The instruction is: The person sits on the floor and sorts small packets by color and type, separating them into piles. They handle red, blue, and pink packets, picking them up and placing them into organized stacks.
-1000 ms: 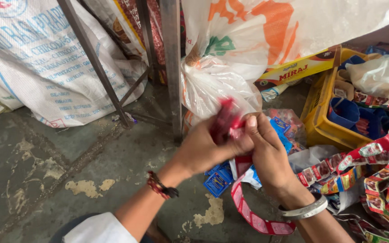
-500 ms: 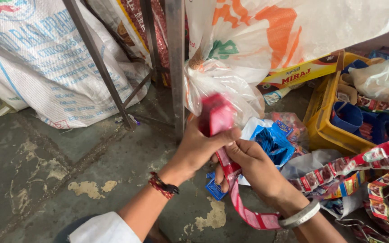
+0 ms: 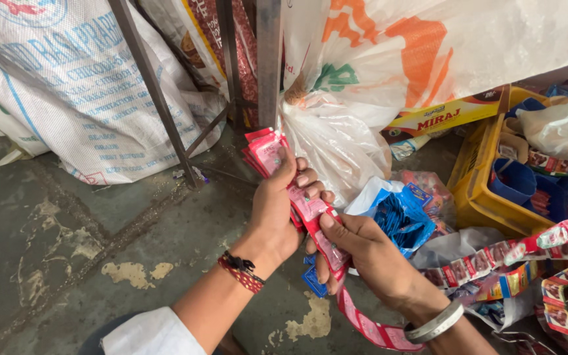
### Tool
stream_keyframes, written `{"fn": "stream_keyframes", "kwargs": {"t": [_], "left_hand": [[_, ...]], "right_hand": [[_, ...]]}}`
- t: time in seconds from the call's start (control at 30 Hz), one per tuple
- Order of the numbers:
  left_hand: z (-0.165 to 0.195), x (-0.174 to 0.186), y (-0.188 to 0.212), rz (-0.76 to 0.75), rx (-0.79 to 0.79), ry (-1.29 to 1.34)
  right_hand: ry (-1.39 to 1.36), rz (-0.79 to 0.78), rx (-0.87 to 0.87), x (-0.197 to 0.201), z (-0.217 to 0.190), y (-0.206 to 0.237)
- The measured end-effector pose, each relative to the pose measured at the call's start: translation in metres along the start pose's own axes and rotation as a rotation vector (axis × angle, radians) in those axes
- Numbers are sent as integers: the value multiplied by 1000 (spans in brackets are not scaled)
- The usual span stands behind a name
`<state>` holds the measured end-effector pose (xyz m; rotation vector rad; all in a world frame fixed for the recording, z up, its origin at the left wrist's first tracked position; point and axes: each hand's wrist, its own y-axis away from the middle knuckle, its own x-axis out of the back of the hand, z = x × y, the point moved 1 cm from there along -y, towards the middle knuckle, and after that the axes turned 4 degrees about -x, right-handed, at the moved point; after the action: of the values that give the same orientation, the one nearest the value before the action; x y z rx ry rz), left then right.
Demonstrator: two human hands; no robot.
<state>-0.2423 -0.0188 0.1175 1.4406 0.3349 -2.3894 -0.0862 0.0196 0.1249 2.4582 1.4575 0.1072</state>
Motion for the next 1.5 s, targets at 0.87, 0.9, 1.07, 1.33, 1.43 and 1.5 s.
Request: {"fn": "stream_keyframes", "kwargs": {"t": [0.87, 0.9, 1.07, 1.33, 1.43, 1.5], "left_hand": [[63, 27, -19, 48, -430, -531], [53, 28, -20, 68, -345, -607], [-12, 12, 7, -308, -55, -898], [21, 2, -5, 31, -208, -450], [23, 6, -2, -75, -163, -502], [14, 5, 4, -227, -200, -695]], "right_hand": [[-1, 283, 356, -7, -25, 22], [-33, 304, 347, -7, -25, 20], [-96, 323, 352, -1, -28, 9], [101, 57, -70, 14, -24, 12], [83, 78, -60, 8, -18, 9], [36, 75, -25, 5, -14, 7]]}}
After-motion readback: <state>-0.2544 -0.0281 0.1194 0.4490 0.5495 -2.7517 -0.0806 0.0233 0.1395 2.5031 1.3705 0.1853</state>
